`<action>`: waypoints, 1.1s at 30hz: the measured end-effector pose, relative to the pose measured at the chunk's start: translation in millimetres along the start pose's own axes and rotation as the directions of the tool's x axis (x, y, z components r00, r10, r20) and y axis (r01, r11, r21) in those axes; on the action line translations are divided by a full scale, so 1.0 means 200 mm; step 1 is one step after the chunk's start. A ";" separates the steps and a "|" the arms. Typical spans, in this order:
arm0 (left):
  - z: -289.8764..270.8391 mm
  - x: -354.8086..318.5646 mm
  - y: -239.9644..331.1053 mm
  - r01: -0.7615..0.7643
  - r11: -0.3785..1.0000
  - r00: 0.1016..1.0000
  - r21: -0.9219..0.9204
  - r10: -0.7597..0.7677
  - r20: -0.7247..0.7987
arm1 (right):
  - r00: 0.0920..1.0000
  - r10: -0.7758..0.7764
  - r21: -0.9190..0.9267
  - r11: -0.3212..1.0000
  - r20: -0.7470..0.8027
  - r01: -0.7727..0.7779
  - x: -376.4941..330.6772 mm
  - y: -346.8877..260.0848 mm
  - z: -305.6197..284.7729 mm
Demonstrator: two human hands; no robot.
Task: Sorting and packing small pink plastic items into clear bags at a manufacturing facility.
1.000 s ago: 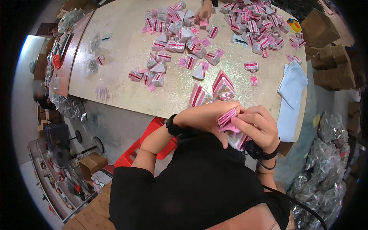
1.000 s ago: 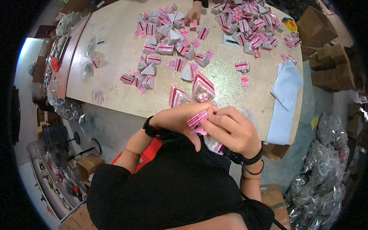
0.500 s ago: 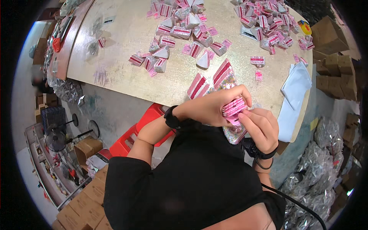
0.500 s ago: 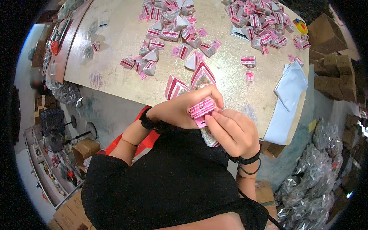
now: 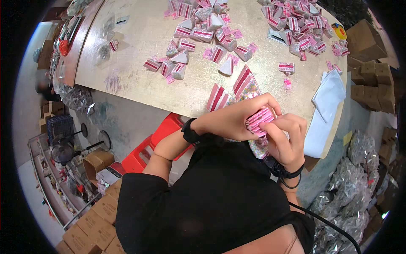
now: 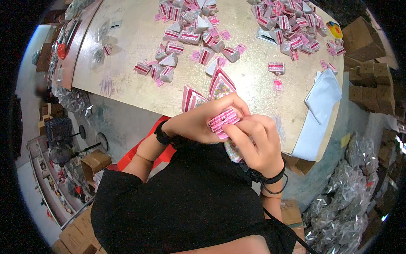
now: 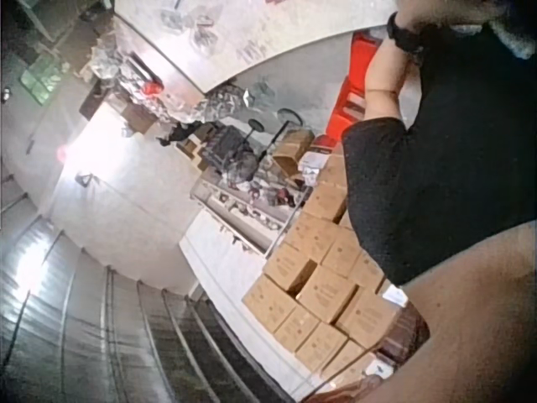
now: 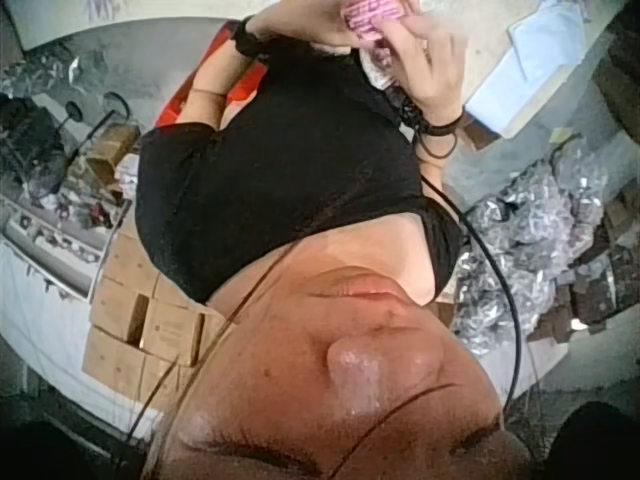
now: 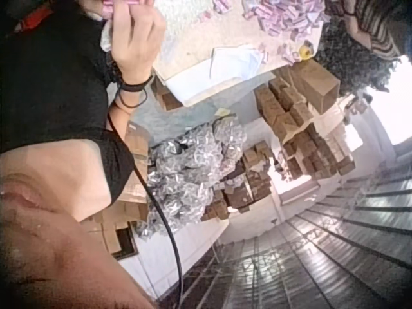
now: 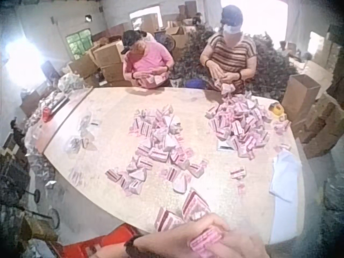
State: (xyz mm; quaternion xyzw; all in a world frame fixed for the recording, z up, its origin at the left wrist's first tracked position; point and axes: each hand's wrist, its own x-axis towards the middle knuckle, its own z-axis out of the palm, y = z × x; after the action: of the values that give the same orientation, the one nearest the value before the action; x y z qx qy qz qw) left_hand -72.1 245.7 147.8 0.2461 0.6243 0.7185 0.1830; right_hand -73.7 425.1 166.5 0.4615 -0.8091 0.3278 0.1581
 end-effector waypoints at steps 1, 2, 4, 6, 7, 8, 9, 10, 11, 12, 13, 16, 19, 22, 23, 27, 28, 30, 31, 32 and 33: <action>0.00 0.00 0.00 0.012 0.999 1.000 -0.030 -0.012 -0.008 | 1.000 -0.002 -0.031 1.000 -0.010 0.002 0.00 0.00 0.01; 0.00 0.00 0.00 0.006 0.999 1.000 -0.031 -0.007 -0.016 | 1.000 0.003 -0.061 0.998 -0.024 -0.005 0.00 0.00 0.01; 0.00 0.00 -0.01 -0.034 0.999 0.999 0.002 0.034 -0.024 | 0.999 0.010 -0.055 0.998 -0.039 -0.012 -0.01 -0.01 0.03; 0.00 0.00 -0.01 -0.041 0.999 0.999 0.010 0.041 -0.025 | 0.998 0.022 -0.052 0.998 -0.059 -0.025 -0.01 -0.01 0.04; 0.00 0.00 -0.01 -0.048 0.999 0.999 0.018 0.048 -0.025 | 0.997 0.028 -0.054 0.998 -0.066 -0.032 -0.02 0.00 0.04; 0.00 0.00 -0.01 -0.048 0.999 0.999 0.017 0.048 -0.024 | 0.995 0.036 -0.057 0.998 -0.094 -0.042 -0.02 0.00 0.05; 0.00 0.00 -0.01 0.008 1.000 1.000 -0.025 -0.009 -0.028 | 0.997 0.037 -0.058 0.997 -0.073 -0.041 -0.02 0.00 0.06; 0.00 0.00 -0.01 0.065 0.995 0.998 -0.071 -0.067 -0.021 | 0.990 0.036 -0.026 0.999 -0.139 -0.040 -0.03 0.01 0.07; 0.00 0.00 -0.01 0.065 0.996 0.997 -0.068 -0.067 -0.029 | 0.978 0.037 0.005 0.999 -0.204 -0.036 -0.03 0.01 0.08; 0.00 0.00 -0.01 0.030 0.999 0.999 -0.021 -0.031 -0.035 | 0.978 0.039 0.005 0.999 -0.204 -0.039 -0.03 0.02 0.08; 0.00 0.00 -0.02 0.014 1.000 0.999 0.025 -0.013 -0.031 | 0.984 0.028 0.004 1.000 -0.179 -0.028 -0.04 0.03 0.09; 0.00 0.01 -0.03 0.012 1.000 0.999 0.006 -0.012 -0.036 | 0.987 0.027 0.006 1.000 -0.158 -0.026 -0.04 0.04 0.10; -0.01 0.01 -0.04 -0.036 0.998 0.998 0.048 0.039 -0.053 | 0.984 0.040 0.021 0.999 -0.171 -0.037 -0.04 0.04 0.11; -0.02 0.01 -0.06 -0.024 1.000 0.998 0.019 0.025 -0.052 | 0.981 0.055 0.044 0.998 -0.188 -0.047 -0.04 0.05 0.11; -0.02 0.01 -0.06 -0.025 0.999 0.998 0.020 0.026 -0.053 | 0.976 0.076 0.058 0.996 -0.202 -0.065 -0.04 0.05 0.11; -0.02 0.01 -0.07 -0.025 1.000 0.998 0.017 0.026 -0.056 | 0.977 0.068 0.059 0.997 -0.201 -0.057 -0.05 0.06 0.12; -0.02 0.01 -0.07 0.014 0.999 0.998 -0.033 -0.016 -0.057 | 0.976 0.068 0.065 0.996 -0.205 -0.056 -0.05 0.06 0.12; -0.02 0.00 -0.06 0.039 0.997 0.997 -0.065 -0.043 -0.061 | 0.975 0.068 0.071 0.996 -0.209 -0.055 -0.05 0.06 0.12; -0.02 0.00 -0.06 0.062 0.993 0.996 -0.105 -0.068 -0.060 | 0.976 0.065 0.064 0.997 -0.208 -0.053 -0.05 0.06 0.12; -0.02 0.01 -0.06 0.063 0.993 0.996 -0.098 -0.069 -0.064 | 0.973 0.069 0.060 0.997 -0.221 -0.058 -0.05 0.06 0.12; -0.02 0.01 -0.06 0.052 0.995 0.997 -0.089 -0.058 -0.060 | 0.977 0.062 0.057 0.997 -0.206 -0.051 -0.05 0.06 0.12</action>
State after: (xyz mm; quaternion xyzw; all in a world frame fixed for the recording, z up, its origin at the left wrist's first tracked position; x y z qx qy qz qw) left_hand -76.8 244.6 135.5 0.1978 0.6042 0.7472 0.1937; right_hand -78.3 420.2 139.1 0.4055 -0.7922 0.3991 0.2206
